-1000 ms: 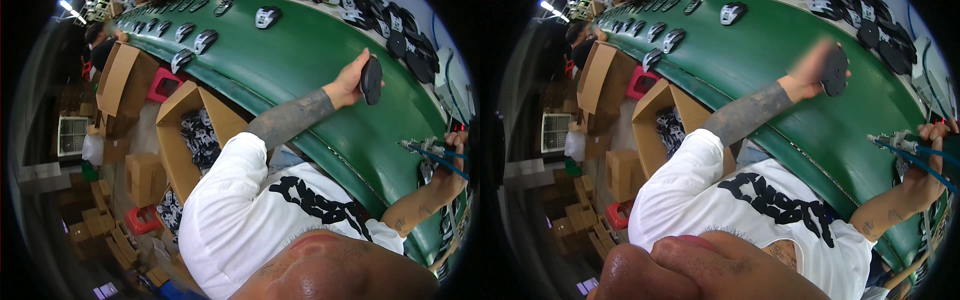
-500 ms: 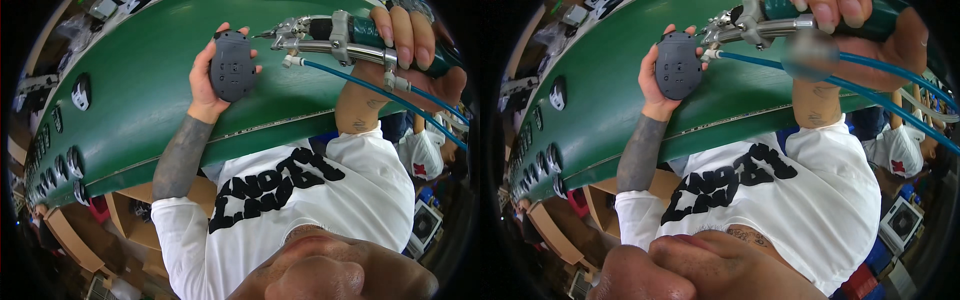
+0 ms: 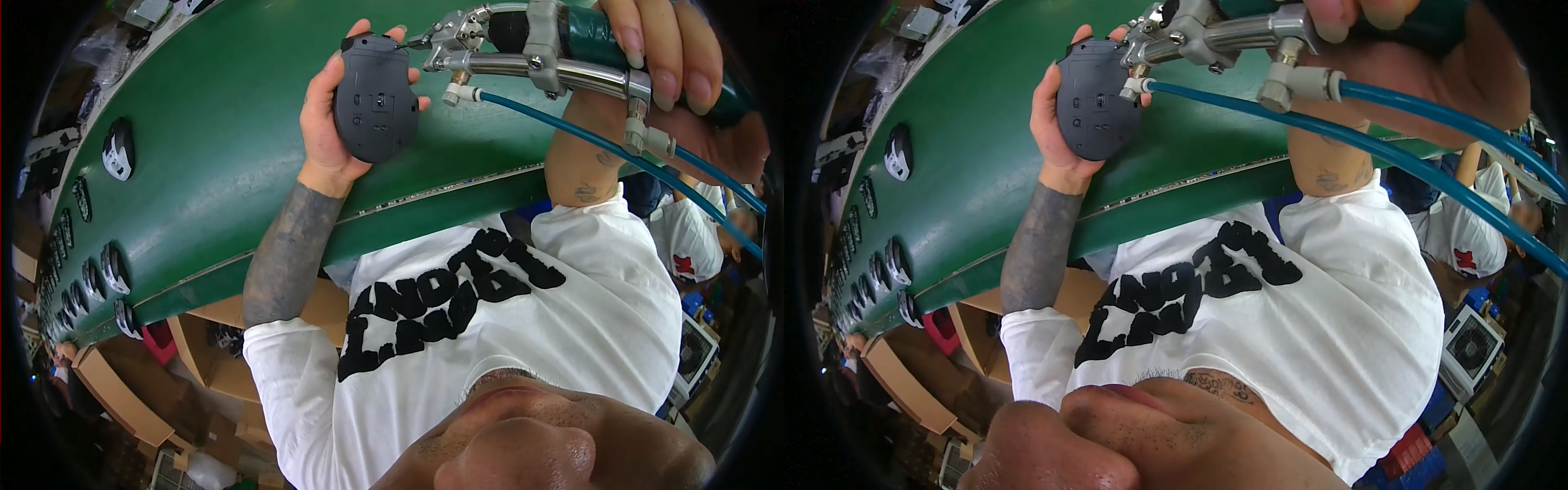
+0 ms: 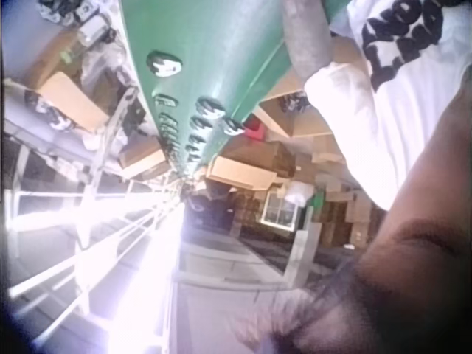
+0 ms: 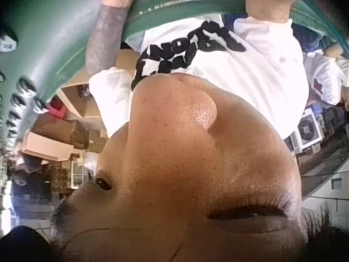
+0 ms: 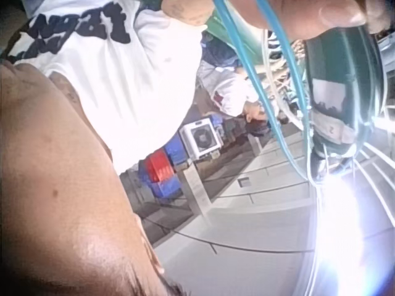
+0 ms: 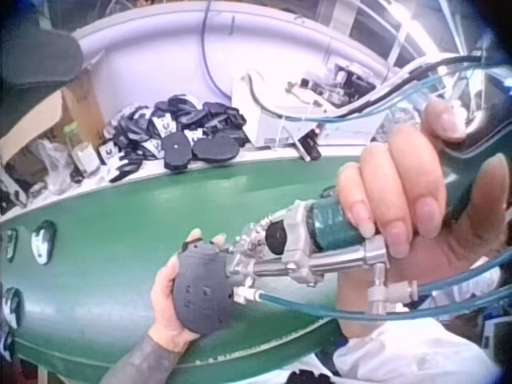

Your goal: The person assembles computer mice by fastening screws into the mouse bases using a pneumatic screwdriver, retrieving mouse components from a box, and placing the assembled mouse parts onto a conveyor belt.

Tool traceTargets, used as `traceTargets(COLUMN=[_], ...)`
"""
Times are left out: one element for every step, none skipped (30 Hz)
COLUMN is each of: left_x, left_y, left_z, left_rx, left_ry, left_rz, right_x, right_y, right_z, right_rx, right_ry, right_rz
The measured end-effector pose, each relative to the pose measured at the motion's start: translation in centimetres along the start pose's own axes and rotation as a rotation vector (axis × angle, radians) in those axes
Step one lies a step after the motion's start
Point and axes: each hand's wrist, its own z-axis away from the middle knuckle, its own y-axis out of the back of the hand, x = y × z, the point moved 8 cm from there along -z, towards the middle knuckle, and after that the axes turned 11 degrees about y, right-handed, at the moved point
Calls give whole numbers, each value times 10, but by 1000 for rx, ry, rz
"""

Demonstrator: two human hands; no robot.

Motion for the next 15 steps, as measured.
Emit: traceTargets(left_x=[-1, -1, -1, -1, 0, 2, 2, 5, 5, 3, 0, -1, -2, -1, -3], left_y=[-1, -2, -3, -4, -4, -4, 4, 10, 12, 11, 10, 11, 10, 9, 7], left_z=[0, 0, -1, -2, -2, 0, -3, -1, -6, -7, -8, -7, -7, -4, -4], left_rx=[0, -3, -1, -4, -6, -6, 68, 126, 121, 78, 34, 34, 19, 9, 3], left_ry=[5, 13, 19, 21, 18, 13, 14, 1, 7, 27, 53, 58, 61, 56, 64], left_rz=[7, 13, 12, -24, -60, -61, -121, -172, -174, -96, -18, -19, -16, -14, -15], right_x=[-3, -2, -7, -5, -12, -52, -34, -74, -81, -90, -80, -78, -68, -60, -51], right_y=[-3, -3, -3, 7, 21, 118, 61, 110, 108, 112, 99, 90, 79, 55, 44], right_z=[2, 3, 6, 7, 13, 39, 29, 49, 53, 58, 55, 49, 50, 43, 37], right_rx=[1, 3, 6, 8, 6, -2, 3, -11, -12, -14, -11, -11, -10, -15, -15], right_ry=[0, 0, 1, 2, 1, 0, 3, -1, 2, 3, 6, 6, 7, 7, 8], right_rz=[0, 4, 7, 10, 9, 9, 5, 9, 18, 18, 21, 26, 31, 29, 40])
